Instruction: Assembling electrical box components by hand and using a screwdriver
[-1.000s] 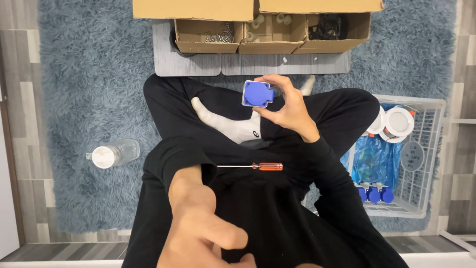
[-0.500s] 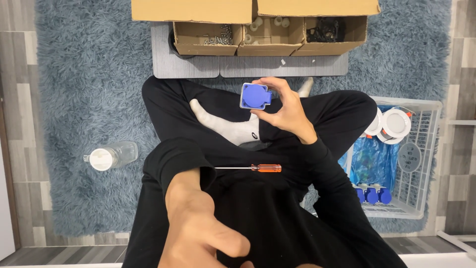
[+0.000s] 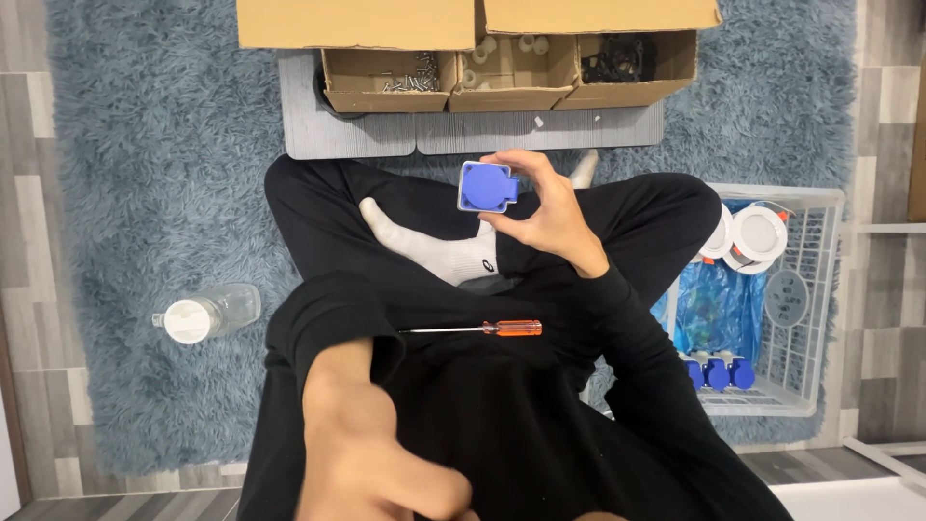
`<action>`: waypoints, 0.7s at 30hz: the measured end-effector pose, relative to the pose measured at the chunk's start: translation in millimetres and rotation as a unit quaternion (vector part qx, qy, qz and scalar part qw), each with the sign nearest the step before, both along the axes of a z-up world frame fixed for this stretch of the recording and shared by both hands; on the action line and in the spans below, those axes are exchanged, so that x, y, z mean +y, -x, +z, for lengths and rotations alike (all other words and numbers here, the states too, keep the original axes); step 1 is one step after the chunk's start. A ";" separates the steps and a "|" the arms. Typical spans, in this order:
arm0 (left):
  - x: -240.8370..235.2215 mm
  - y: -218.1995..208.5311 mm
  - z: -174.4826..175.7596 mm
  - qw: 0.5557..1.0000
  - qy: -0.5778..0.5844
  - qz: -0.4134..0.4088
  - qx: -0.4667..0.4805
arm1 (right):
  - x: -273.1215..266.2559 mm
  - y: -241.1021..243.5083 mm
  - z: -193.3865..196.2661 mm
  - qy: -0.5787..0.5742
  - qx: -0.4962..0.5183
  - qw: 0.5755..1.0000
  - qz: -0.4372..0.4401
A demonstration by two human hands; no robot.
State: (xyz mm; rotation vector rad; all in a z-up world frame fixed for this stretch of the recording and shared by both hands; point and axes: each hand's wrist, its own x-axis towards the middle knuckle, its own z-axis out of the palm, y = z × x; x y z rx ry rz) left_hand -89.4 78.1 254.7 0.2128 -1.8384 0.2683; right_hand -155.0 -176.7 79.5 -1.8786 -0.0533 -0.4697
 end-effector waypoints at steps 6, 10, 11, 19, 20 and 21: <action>-11.5 -18.6 -11.2 0.832 -0.387 0.351 0.188 | -6.0 1.0 9.2 0.017 0.036 0.999 0.005; -69.9 -53.0 -135.2 0.762 -0.375 0.392 0.352 | -9.0 -7.6 0.9 0.013 -0.049 0.999 -0.013; -73.4 -52.9 -161.7 0.720 -0.457 0.360 0.378 | -8.0 -8.8 1.2 0.019 -0.048 0.999 -0.017; -72.7 -44.9 -228.5 0.663 -0.504 0.236 0.502 | -11.1 -32.9 11.8 0.107 -0.081 0.988 0.074; -71.7 -46.6 -230.2 0.642 -0.504 0.234 0.528 | -14.4 -37.1 24.4 0.099 -0.072 0.984 0.127; -71.6 -47.3 -233.2 0.644 -0.503 0.234 0.527 | -25.7 -43.5 37.4 0.100 -0.074 0.984 0.126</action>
